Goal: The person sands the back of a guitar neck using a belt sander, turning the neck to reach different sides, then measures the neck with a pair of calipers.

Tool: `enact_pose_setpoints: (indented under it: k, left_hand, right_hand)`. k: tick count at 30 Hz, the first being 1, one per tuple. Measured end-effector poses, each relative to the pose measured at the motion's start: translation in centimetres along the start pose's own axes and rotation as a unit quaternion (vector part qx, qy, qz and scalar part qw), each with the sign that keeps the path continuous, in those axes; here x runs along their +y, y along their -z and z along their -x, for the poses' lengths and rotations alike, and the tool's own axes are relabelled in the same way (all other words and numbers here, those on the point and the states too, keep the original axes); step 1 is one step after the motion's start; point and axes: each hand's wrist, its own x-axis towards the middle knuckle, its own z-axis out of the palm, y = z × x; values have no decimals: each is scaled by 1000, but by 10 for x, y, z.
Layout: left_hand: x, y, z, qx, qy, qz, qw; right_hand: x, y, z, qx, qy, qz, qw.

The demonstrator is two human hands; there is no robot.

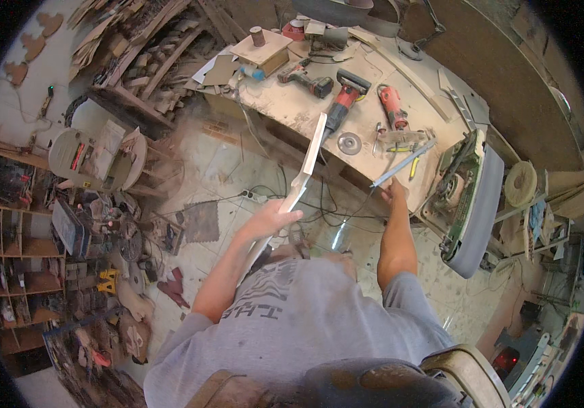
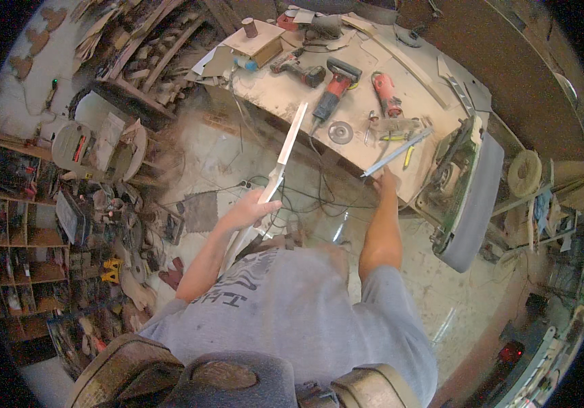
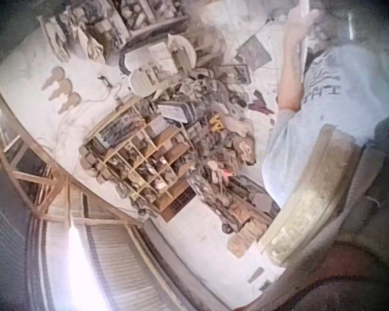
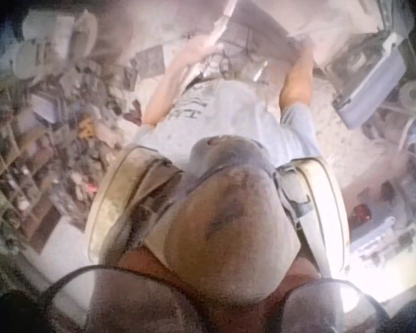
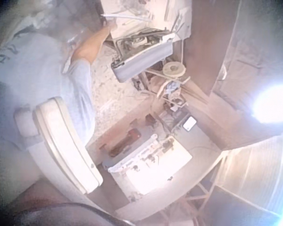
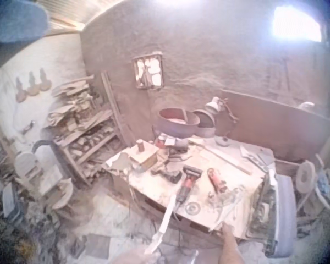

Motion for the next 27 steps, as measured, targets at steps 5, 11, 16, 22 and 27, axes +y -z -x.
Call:
enact_pose_setpoints:
  k: [5, 11, 16, 22, 27]
  left_hand:
    - [-15, 26, -17, -41, 7, -1, 999]
    - [-12, 45, -25, -68, 15, -9, 997]
    - [-8, 51, -25, -83, 32, -6, 996]
    - [-12, 55, -24, -83, 35, -19, 996]
    - [1, 51, -33, -103, -6, -44, 994]
  right_hand:
    - [8, -13, -21, 32, 9, 16, 999]
    - [13, -21, -55, 101, 102, 269, 952]
    - [14, 11, -57, 119, 98, 36, 987]
    - [-29, 22, 57, 330, 335, 314, 824]
    - [-8, 47, 125, 219, 374, 79, 898]
